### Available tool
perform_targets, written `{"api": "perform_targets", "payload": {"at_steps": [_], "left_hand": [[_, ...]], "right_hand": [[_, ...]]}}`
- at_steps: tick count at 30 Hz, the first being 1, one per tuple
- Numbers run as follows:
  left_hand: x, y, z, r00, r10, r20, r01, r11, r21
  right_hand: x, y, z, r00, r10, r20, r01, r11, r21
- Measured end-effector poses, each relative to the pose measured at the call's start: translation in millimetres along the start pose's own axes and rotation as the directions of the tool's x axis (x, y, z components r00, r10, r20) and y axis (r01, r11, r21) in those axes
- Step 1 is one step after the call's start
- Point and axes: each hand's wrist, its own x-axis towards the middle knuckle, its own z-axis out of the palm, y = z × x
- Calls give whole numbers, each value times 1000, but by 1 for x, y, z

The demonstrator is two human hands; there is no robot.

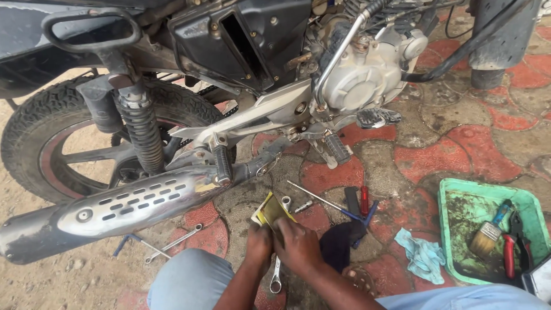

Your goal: The person kneels beside a motorcycle and cleans its removed foam air filter, wiping and pressing it with a yellow sponge. They hold up the white filter element, then fit the filter back into the airbox on the motorcycle and press it into place.

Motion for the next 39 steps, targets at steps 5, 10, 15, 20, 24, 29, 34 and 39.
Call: {"api": "perform_targets", "payload": {"at_steps": [5, 10, 15, 20, 24, 29, 34, 39], "left_hand": [[-23, 33, 13, 996, -86, 21, 87, 994, -68], [-21, 36, 15, 996, -93, -17, 91, 993, -80], [-16, 35, 16, 978, -178, -104, 169, 981, -96], [-30, 43, 15, 996, -86, -26, 82, 991, -107], [-33, 49, 21, 992, -128, -10, 127, 989, -72], [-31, 41, 16, 991, -127, 37, 130, 984, -121], [-42, 56, 23, 992, -102, 71, 114, 975, -190], [-48, 69, 29, 991, -89, 101, 120, 927, -356]], "right_hand": [[-8, 23, 15, 991, -73, -113, 80, 995, 60], [-9, 42, 15, 948, -165, -272, 170, 985, -4], [-15, 53, 22, 908, -310, -281, 295, 951, -96], [-8, 65, 18, 922, -237, -307, 232, 971, -55], [-10, 57, 31, 928, -249, -276, 249, 968, -36], [-16, 33, 25, 971, -147, -190, 165, 982, 88], [-11, 15, 12, 978, -105, -183, 129, 984, 123], [-5, 7, 4, 964, -223, -145, 231, 972, 46]]}}
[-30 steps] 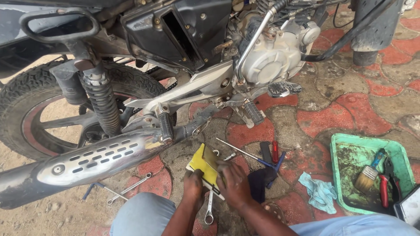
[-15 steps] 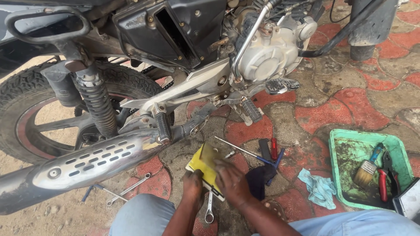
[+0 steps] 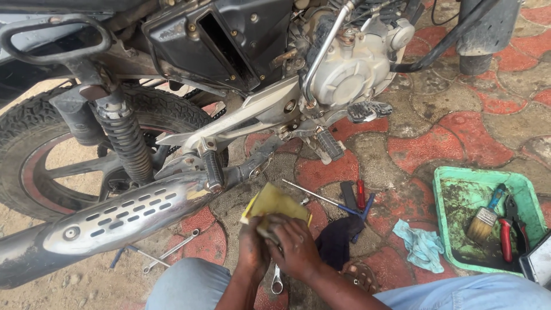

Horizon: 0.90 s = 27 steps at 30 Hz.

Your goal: The person kneels beside a motorcycle and cleans its removed foam air filter, wiping and pressing it with a yellow sponge. They hold up the white filter element, then fit the filter back into the airbox on the motorcycle and press it into place.

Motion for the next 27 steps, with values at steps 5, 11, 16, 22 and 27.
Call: {"api": "perform_targets", "payload": {"at_steps": [5, 11, 16, 22, 27], "left_hand": [[13, -10, -17, 974, 139, -180, -104, 976, 193], [6, -19, -8, 959, 250, -134, -168, 881, 443], [9, -18, -7, 844, 526, -104, -319, 649, 691], [-11, 1, 16, 957, 187, -223, -54, 866, 497], [3, -9, 1, 884, 465, 50, -403, 702, 587]], "right_hand": [[-8, 48, 27, 965, 250, 81, -254, 966, 43], [9, 94, 21, 535, 772, 344, -835, 420, 356], [0, 86, 40, 541, 675, 501, -811, 261, 524], [5, 84, 21, 582, 639, 503, -773, 242, 587], [6, 88, 19, 584, 595, 552, -773, 200, 602]]}}
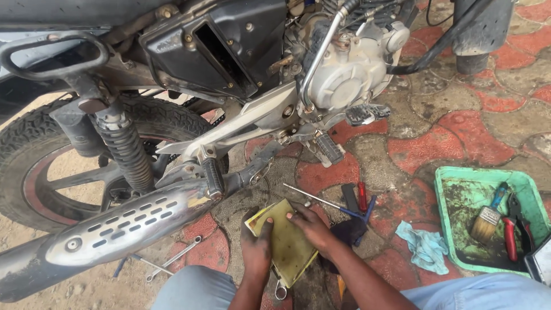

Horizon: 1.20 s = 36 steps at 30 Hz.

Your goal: The person kneels beside a motorcycle and cleans its removed foam air filter, wiping and pressing it with a yellow sponge. They hold up the white filter element, then fit the filter back into the airbox on the motorcycle and press it into place.

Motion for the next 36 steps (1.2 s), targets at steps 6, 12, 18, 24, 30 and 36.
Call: {"api": "perform_targets", "payload": {"at_steps": [6, 12, 18, 24, 30, 36], "left_hand": [[2, -3, -2, 997, -62, -54, 56, 992, -113], [-5, 14, 0, 1000, -12, -20, 10, 995, -101], [-9, 39, -1, 983, -140, 116, 181, 815, -550], [-18, 42, 2, 985, 135, -105, -144, 985, -93], [-28, 67, 35, 663, 741, -104, -747, 663, -36], [-7, 180, 27, 498, 858, 128, -849, 452, 272]], "right_hand": [[1, 15, -15, 995, 92, 27, -84, 971, -225], [3, 26, -6, 985, 96, 143, -91, 995, -37], [-2, 11, -2, 975, 208, 81, -207, 978, -27], [-1, 24, 1, 895, 427, 130, -416, 692, 590], [-16, -32, 39, 936, 120, 330, -349, 404, 846], [12, -153, 48, 966, -80, 248, -147, 617, 773]]}}
